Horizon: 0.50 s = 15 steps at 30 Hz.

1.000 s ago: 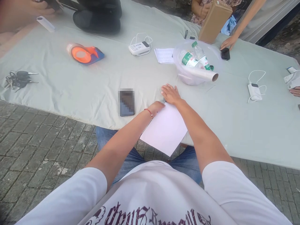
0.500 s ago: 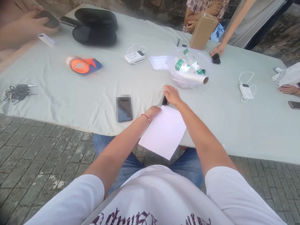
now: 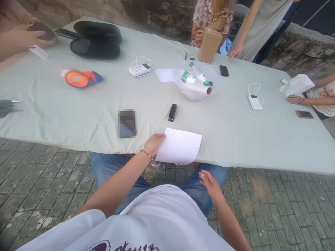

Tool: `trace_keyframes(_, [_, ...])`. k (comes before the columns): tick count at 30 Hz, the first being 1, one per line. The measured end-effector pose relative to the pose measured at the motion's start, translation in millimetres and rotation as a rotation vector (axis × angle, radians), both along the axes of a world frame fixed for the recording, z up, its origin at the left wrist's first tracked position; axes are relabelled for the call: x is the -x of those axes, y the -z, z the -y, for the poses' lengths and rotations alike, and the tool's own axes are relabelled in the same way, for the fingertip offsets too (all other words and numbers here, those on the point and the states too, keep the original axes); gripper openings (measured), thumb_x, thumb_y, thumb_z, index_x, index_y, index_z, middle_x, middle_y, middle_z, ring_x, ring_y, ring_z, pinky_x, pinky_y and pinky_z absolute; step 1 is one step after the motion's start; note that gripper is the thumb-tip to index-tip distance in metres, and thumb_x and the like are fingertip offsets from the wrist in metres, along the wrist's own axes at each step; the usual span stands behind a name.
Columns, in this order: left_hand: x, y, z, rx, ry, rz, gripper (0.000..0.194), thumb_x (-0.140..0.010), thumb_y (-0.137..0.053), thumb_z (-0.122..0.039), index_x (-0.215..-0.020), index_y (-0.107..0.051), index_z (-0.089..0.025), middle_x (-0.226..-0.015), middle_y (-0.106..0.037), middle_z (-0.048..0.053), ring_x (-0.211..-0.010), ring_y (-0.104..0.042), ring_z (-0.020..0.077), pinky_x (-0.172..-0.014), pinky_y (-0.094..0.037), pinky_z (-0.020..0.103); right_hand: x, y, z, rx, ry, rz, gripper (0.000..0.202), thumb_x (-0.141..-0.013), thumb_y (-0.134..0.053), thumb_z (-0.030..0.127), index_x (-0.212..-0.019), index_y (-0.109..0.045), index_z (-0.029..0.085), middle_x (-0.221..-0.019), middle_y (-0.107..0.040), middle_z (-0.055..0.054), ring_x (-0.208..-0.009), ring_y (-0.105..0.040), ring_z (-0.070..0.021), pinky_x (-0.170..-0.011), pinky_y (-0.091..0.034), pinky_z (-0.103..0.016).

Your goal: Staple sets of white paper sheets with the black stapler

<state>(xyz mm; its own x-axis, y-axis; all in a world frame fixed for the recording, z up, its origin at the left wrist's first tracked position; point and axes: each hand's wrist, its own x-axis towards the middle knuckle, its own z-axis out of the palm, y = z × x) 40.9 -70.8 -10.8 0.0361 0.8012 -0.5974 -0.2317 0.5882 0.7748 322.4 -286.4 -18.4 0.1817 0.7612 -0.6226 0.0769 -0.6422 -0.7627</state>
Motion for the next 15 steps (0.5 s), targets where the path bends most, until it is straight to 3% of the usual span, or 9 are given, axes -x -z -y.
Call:
trace_keyframes(4, [3,3.1,16,0.081,-0.054,0.03,0.015,-0.082,-0.06,-0.017,-0.066,-0.059,-0.018,-0.058,-0.06,0.006,-0.058,-0.059,0.0195,-0.06,-0.045,0.029,32,30.3,-23,-0.219,0.03,0.075,0.06,-0.072,-0.075,0.052,-0.126,-0.06,0.029,-0.141,-0.057,-0.009,-0.135,-0.049,-0.0266,-0.111,-0.04,-0.045])
trace_keyframes(6, [7,3.2,18,0.098,-0.08,0.053,0.013,-0.081,-0.061,-0.016,-0.069,-0.06,-0.018,-0.059,-0.061,0.006,-0.06,-0.062,0.0199,-0.062,-0.048,0.029,42,40.7,-38,-0.271,-0.017,0.038,0.058,-0.071,-0.077,0.05,-0.122,-0.062,0.027,-0.136,-0.061,-0.008,-0.132,-0.051,-0.0268,-0.111,-0.04,-0.046])
trace_keyframes(9, [14,0.7,17,0.146,-0.113,0.05,0.011,-0.083,-0.06,-0.014,-0.072,-0.06,-0.017,-0.059,-0.062,0.004,-0.06,-0.063,0.0193,-0.063,-0.05,0.03,52,50.2,-50,-0.308,-0.092,-0.119,0.046,-0.07,-0.078,0.046,-0.107,-0.066,0.022,-0.114,-0.073,-0.006,-0.112,-0.064,-0.0252,-0.102,-0.047,-0.044])
trace_keyframes(13, [18,-3.1,19,0.113,-0.17,0.098,0.008,-0.086,-0.059,-0.018,-0.078,-0.061,-0.018,-0.068,-0.068,0.003,-0.06,-0.063,0.0158,-0.062,-0.051,0.027,54,47.8,-50,-0.272,0.1,-0.272,0.033,-0.069,-0.08,0.045,-0.087,-0.066,0.021,-0.089,-0.076,-0.002,-0.081,-0.069,-0.0199,-0.081,-0.055,-0.035])
trace_keyframes(15, [18,-3.1,25,0.088,-0.097,0.182,0.014,-0.089,-0.059,-0.03,-0.084,-0.063,-0.017,-0.073,-0.07,0.004,-0.061,-0.064,0.0155,-0.059,-0.051,0.026,48,40.3,-51,-0.239,0.223,-0.336,0.032,-0.067,-0.082,0.046,-0.082,-0.067,0.022,-0.085,-0.076,-0.001,-0.073,-0.069,-0.019,-0.075,-0.056,-0.033])
